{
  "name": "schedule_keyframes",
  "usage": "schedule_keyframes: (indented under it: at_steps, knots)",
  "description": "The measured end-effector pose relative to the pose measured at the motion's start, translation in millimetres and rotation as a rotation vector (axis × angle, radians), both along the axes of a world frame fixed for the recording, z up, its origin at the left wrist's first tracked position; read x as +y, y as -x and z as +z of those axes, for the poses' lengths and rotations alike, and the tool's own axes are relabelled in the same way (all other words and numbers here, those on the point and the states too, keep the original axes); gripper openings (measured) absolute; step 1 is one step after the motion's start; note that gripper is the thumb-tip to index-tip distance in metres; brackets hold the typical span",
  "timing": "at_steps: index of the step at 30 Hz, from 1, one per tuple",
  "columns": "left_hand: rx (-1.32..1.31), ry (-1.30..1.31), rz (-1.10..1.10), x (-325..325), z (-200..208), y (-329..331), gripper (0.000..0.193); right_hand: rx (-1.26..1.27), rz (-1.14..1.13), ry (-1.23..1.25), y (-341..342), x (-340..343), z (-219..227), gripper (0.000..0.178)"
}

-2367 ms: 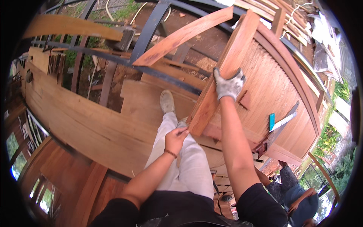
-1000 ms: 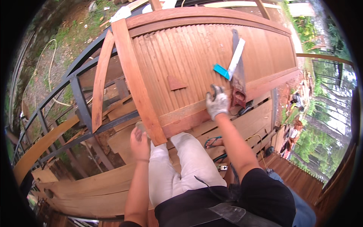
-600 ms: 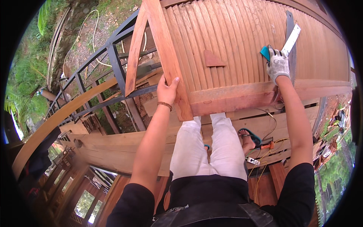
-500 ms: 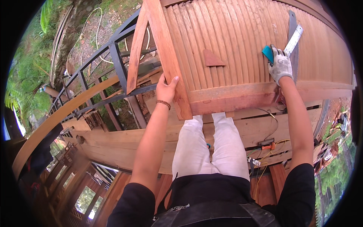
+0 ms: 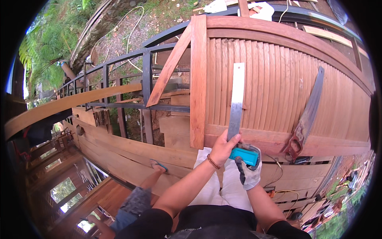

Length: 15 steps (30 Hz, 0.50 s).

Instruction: The person assembles a curved wooden slat structure on an outdoor deck. They measure and mark a wooden plank with a square and pencil, cut it with a hand saw, and smooth the edges with an angle grinder. The person then fits the plank into the structure and secures it with a nail gun.

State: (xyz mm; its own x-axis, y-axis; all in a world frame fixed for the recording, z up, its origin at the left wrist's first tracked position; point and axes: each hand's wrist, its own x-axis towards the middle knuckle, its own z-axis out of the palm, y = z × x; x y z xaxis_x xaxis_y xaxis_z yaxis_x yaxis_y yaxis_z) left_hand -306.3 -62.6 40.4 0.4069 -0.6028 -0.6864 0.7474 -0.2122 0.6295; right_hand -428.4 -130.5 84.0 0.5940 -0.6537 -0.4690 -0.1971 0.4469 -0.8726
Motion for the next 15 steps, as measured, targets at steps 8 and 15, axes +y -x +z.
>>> schedule_keyframes:
  at_steps: [8, 15]
  knots:
    - [-0.556, -0.152, -0.245, 28.9, -15.9, -23.1, 0.023, 0.316, 0.954, 0.675, -22.0, -64.0, -26.2, 0.03]
    - [-0.65, -0.175, -0.039, 42.3, -34.5, -55.1, 0.022, 0.439, 1.127, 0.686, -84.2, -39.8, -47.6, 0.026]
